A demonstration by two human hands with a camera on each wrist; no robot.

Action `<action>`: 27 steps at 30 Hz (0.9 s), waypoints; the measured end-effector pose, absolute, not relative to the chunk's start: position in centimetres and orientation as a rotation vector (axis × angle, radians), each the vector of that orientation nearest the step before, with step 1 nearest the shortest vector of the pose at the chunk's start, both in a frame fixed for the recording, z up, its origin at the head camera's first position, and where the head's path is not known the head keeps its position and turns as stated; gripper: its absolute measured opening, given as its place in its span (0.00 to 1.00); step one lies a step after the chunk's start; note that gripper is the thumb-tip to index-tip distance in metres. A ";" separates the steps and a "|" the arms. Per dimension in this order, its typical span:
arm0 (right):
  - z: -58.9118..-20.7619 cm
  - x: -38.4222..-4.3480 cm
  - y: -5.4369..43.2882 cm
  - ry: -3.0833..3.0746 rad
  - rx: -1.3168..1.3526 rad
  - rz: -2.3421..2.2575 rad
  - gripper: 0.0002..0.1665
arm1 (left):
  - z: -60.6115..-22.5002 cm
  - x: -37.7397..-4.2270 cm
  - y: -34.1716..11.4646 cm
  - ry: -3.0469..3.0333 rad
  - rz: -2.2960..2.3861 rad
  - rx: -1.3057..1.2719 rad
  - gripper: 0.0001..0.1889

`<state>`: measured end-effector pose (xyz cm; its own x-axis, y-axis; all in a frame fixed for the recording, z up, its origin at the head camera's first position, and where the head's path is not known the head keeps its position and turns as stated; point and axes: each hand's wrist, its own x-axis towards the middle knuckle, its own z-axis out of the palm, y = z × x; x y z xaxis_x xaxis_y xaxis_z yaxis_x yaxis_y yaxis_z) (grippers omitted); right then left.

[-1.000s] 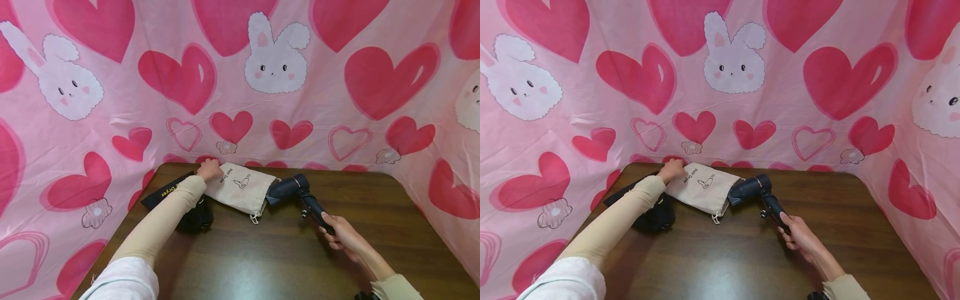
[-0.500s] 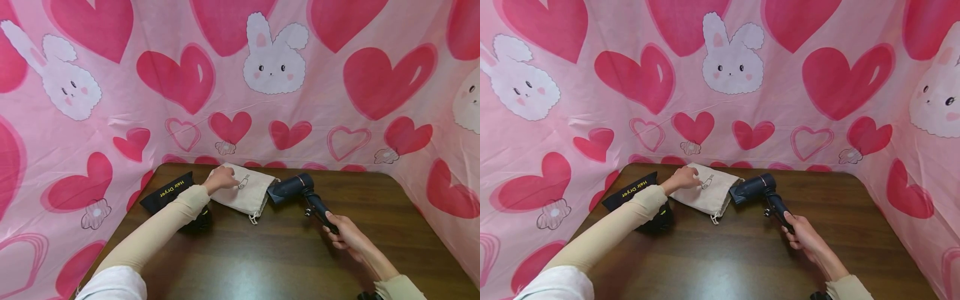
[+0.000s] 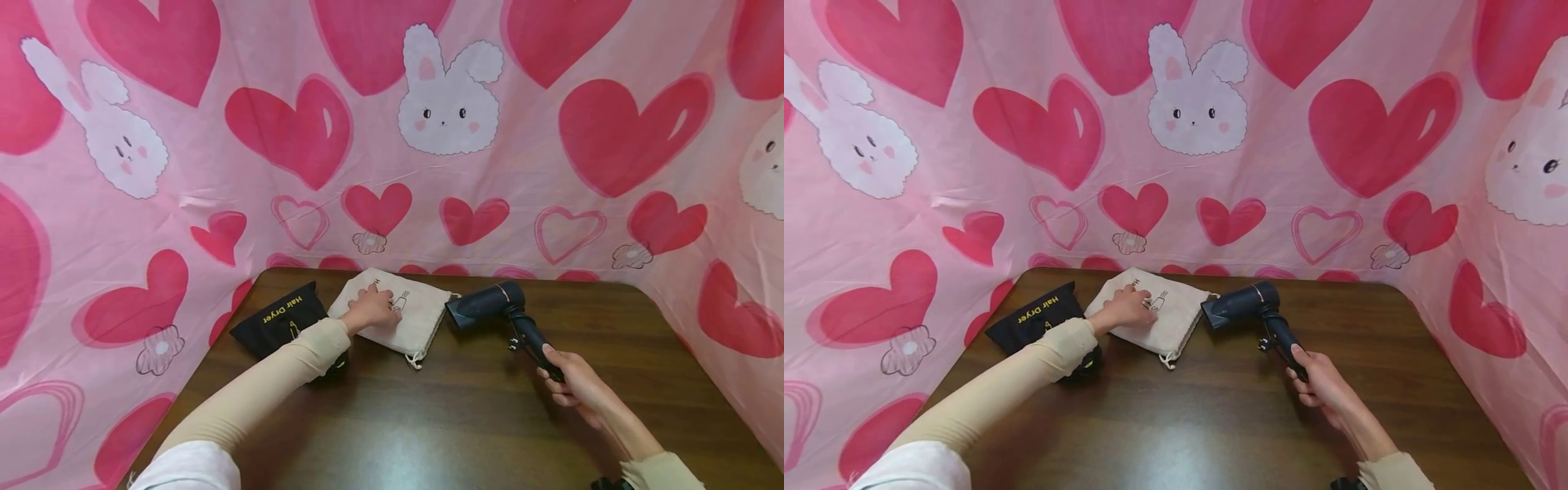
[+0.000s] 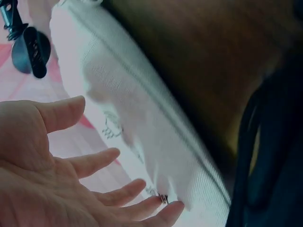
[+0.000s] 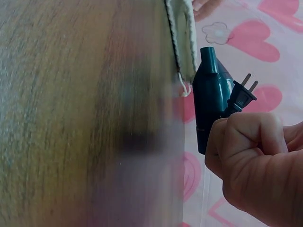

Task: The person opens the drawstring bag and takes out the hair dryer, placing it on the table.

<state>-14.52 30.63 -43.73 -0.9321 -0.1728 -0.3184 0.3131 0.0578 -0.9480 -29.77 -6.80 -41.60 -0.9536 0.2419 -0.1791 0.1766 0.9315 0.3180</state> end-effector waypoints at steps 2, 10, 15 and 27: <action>-43.8 -14.6 30.8 2.001 0.145 -1.931 0.27 | -42.1 -29.7 -6.6 2.876 0.440 0.325 0.25; -43.9 -15.1 31.1 2.003 0.172 -1.928 0.29 | -43.3 -29.5 -6.1 2.821 0.467 0.334 0.28; -43.9 -15.3 31.3 1.992 0.172 -1.932 0.30 | -43.8 -29.2 -5.6 2.811 0.423 0.330 0.25; -43.9 -15.8 32.1 1.989 0.165 -1.936 0.31 | -44.6 -29.2 -3.9 2.840 0.283 0.312 0.35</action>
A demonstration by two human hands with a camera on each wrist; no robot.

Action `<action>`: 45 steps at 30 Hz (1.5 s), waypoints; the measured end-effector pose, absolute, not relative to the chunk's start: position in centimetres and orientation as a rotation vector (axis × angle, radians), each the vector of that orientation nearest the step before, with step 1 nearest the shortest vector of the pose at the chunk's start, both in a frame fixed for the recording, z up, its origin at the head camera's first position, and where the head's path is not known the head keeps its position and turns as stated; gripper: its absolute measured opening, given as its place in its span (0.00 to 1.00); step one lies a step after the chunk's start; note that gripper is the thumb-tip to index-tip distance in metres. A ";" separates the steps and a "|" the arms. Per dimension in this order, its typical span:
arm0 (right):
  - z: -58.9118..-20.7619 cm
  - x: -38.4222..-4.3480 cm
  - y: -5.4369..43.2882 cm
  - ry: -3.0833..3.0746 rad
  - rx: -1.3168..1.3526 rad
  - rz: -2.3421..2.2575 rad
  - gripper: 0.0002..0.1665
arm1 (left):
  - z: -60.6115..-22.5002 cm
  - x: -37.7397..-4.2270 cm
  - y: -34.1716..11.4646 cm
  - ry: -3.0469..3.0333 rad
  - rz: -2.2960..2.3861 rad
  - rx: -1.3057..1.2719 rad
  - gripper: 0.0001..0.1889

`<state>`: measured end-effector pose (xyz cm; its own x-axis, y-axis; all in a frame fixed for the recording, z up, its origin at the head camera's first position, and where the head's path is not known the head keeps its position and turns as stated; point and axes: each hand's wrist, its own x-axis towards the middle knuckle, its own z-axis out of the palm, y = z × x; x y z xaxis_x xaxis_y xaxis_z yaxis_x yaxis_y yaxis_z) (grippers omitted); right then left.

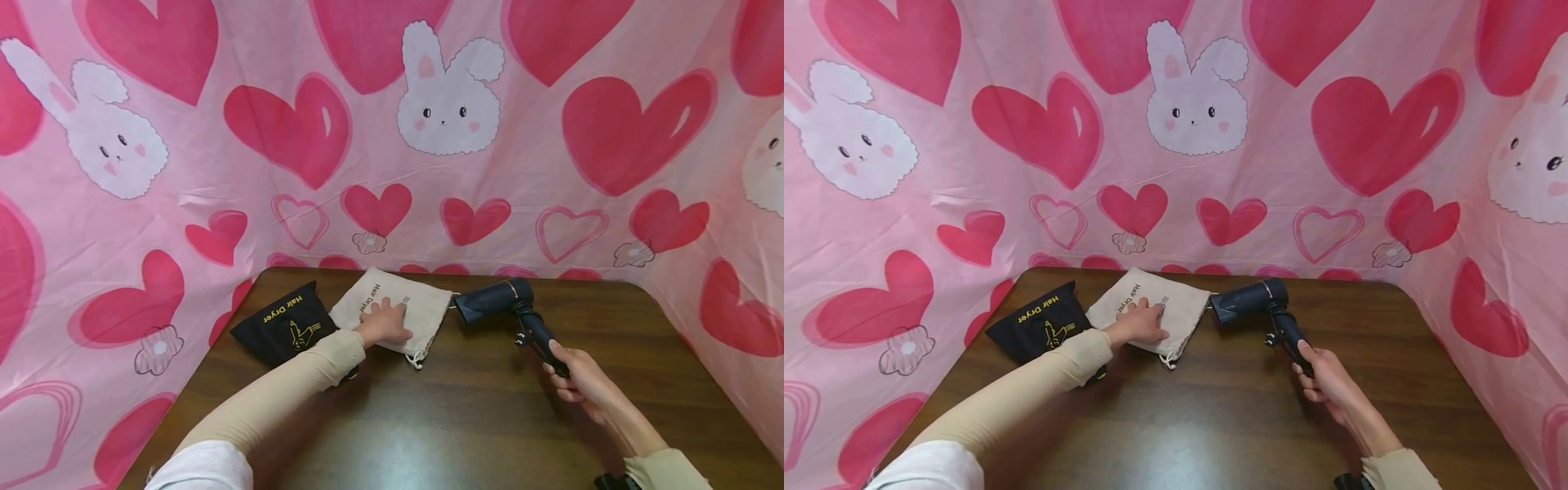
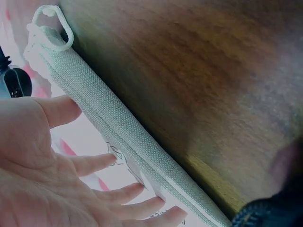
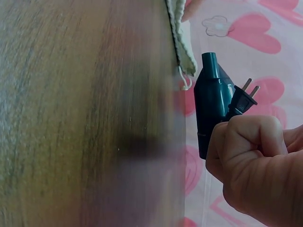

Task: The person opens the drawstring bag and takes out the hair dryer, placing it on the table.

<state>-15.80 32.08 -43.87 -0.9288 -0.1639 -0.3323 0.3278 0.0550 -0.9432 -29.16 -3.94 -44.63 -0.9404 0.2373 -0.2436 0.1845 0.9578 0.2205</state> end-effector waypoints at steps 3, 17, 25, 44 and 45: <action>-43.9 -15.8 32.3 1.996 0.174 -1.941 0.32 | -44.7 -29.1 -3.6 2.834 0.262 0.319 0.37; -43.9 -16.0 33.0 2.022 0.184 -1.944 0.31 | -44.6 -28.4 -1.9 2.832 0.244 0.383 0.37; -43.7 -15.9 33.2 2.007 0.189 -1.970 0.32 | -44.7 -28.3 -1.2 2.822 0.244 0.403 0.37; -43.9 -15.8 34.6 2.014 0.244 -2.003 0.31 | -45.1 -27.9 0.8 2.817 0.215 0.514 0.34; -43.9 -15.8 34.7 2.020 0.248 -2.000 0.31 | -45.0 -27.8 0.9 2.823 0.218 0.522 0.34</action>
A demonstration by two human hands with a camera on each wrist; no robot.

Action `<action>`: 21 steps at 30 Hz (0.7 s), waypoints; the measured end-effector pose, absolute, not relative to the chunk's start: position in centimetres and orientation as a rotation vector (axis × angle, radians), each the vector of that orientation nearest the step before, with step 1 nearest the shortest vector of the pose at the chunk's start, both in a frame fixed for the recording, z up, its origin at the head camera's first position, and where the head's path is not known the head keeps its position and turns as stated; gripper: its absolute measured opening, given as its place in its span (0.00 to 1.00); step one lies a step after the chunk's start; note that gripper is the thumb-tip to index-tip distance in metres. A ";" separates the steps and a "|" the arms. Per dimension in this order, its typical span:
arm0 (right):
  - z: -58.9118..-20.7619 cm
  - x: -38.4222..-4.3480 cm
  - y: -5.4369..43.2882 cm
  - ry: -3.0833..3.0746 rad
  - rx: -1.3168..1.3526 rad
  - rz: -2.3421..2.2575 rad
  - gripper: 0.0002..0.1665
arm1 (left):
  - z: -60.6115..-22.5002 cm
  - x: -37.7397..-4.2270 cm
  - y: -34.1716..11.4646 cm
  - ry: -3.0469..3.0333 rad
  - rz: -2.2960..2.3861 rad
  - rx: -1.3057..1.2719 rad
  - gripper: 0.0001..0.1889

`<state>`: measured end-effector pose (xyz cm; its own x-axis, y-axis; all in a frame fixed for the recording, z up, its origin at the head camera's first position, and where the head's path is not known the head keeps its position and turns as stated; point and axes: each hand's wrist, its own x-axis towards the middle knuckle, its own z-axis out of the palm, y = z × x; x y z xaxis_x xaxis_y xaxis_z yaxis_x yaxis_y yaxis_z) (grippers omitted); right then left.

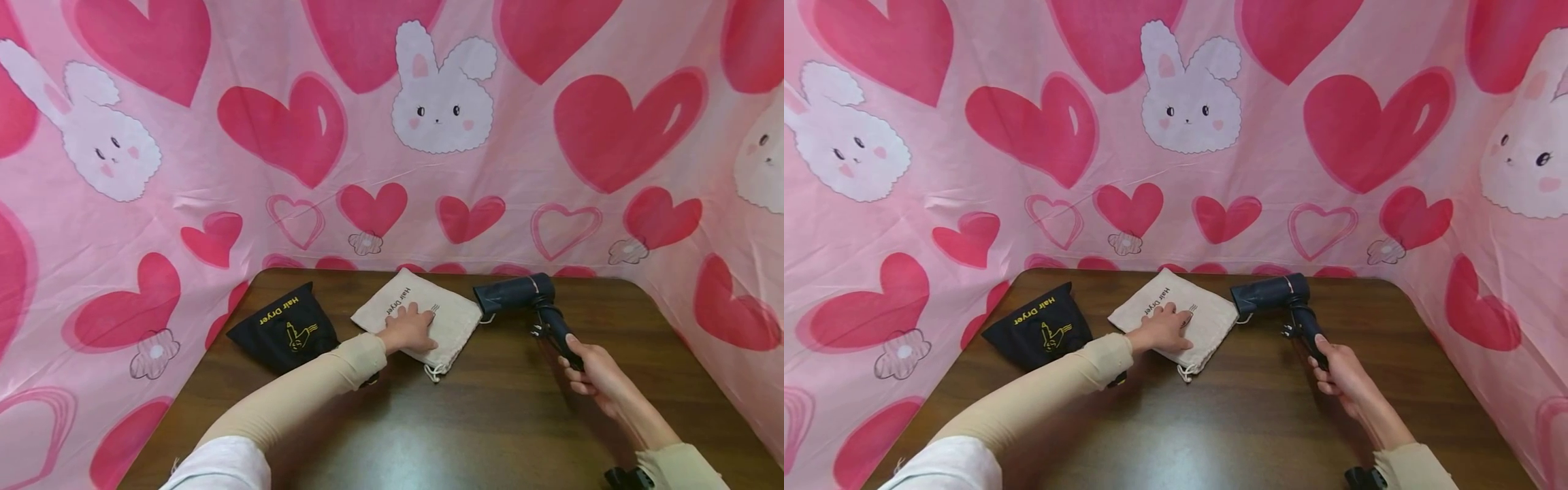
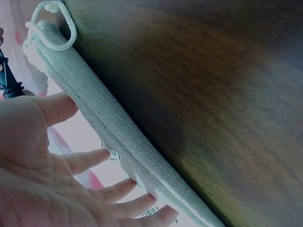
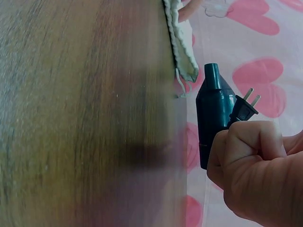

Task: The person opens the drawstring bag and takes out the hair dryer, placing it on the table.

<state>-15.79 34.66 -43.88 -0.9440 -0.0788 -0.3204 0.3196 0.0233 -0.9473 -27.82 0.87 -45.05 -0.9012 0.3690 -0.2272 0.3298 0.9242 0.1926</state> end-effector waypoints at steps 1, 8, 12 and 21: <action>-43.9 -15.8 34.8 2.027 0.249 -1.994 0.32 | -45.0 -27.8 0.9 2.824 0.218 0.529 0.34; -43.9 -15.6 35.5 2.043 0.279 -2.000 0.31 | -44.9 -27.6 1.7 2.809 0.223 0.567 0.34; -43.9 -15.5 35.9 2.043 0.289 -1.999 0.31 | -44.6 -27.4 2.2 2.805 0.215 0.587 0.34; -43.6 -15.5 36.5 2.044 0.317 -2.021 0.28 | -44.6 -26.9 3.2 2.799 0.208 0.600 0.34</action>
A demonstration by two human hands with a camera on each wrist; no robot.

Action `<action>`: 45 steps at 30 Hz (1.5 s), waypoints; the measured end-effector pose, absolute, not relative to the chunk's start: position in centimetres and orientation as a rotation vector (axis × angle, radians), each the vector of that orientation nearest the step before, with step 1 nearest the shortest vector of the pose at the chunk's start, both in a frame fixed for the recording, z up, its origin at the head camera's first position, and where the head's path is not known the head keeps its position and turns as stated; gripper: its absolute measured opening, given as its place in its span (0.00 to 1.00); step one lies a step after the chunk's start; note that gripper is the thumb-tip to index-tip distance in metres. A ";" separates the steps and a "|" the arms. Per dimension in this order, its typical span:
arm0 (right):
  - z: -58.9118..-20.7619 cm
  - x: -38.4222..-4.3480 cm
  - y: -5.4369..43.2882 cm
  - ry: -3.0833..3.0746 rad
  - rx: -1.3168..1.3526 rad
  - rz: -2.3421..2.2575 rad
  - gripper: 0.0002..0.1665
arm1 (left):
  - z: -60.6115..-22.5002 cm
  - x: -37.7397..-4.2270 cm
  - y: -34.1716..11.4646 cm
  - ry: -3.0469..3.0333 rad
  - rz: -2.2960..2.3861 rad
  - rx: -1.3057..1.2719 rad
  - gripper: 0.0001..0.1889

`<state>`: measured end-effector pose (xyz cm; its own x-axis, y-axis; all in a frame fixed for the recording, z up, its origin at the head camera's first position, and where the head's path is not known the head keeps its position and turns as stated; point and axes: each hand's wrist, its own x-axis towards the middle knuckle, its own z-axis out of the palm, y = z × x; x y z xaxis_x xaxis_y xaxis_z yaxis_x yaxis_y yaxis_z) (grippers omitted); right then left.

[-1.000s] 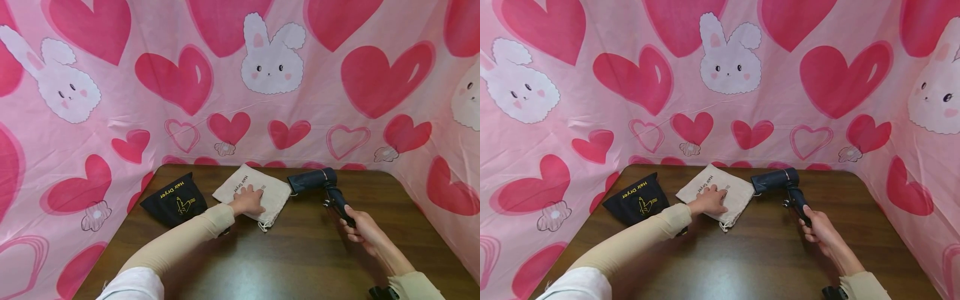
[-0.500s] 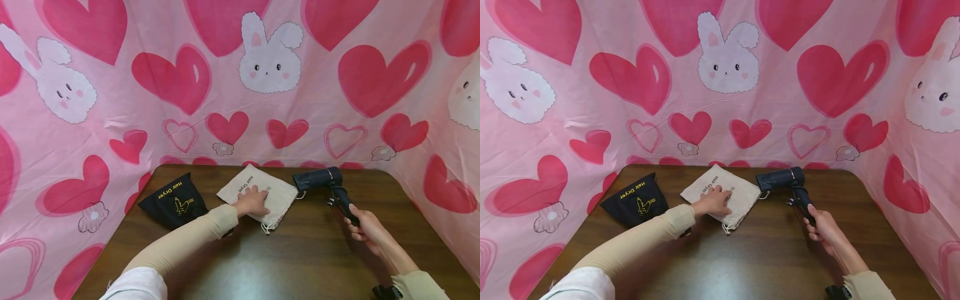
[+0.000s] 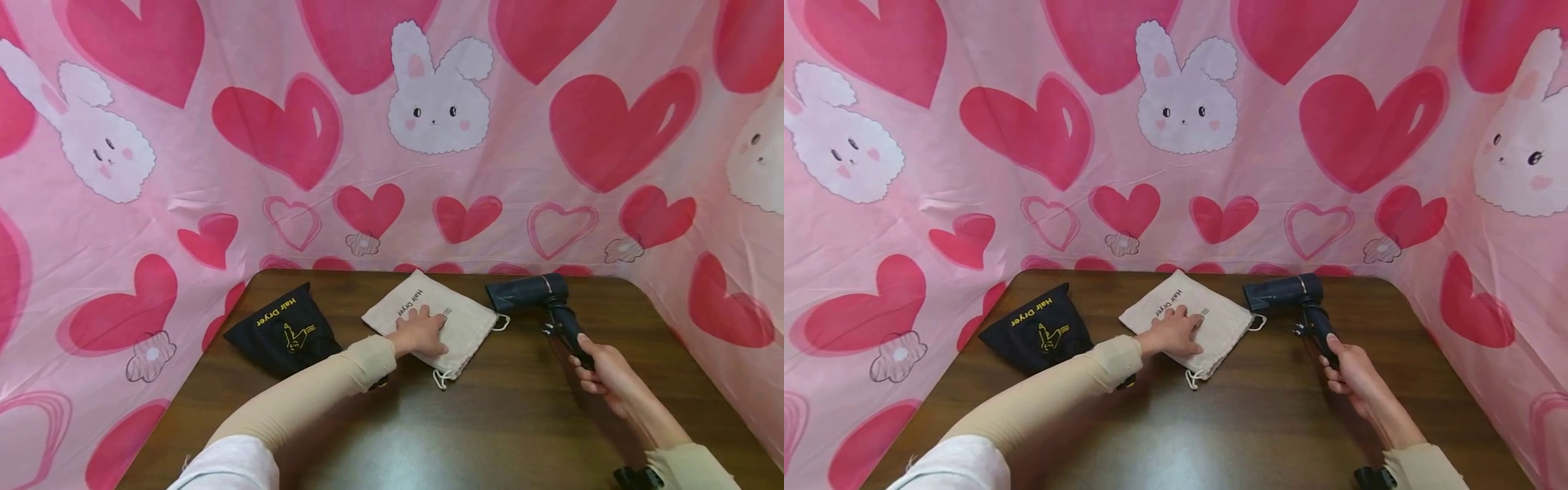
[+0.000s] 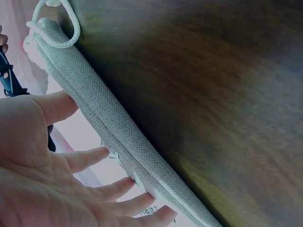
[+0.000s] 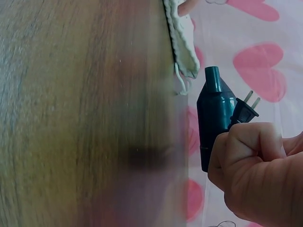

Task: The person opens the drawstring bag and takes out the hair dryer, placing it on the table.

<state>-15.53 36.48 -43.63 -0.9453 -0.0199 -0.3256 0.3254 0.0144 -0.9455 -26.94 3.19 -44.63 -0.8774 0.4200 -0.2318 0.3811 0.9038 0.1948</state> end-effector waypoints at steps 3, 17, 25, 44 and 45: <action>-43.7 -15.4 36.7 2.048 0.299 -2.026 0.28 | -44.7 -26.9 3.4 2.795 0.204 0.600 0.34; -43.6 -15.6 38.2 2.039 0.343 -2.038 0.28 | -45.0 -26.7 5.1 2.800 0.169 0.672 0.34; -44.0 -15.9 39.0 2.013 0.383 -2.065 0.27 | -45.1 -26.4 5.7 2.800 0.152 0.693 0.35; -44.0 -16.5 41.0 1.911 0.395 -2.169 0.23 | -45.5 -25.9 6.6 2.806 0.114 0.755 0.35; -44.0 -16.5 41.1 1.903 0.398 -2.172 0.23 | -45.5 -25.8 6.6 2.807 0.116 0.760 0.35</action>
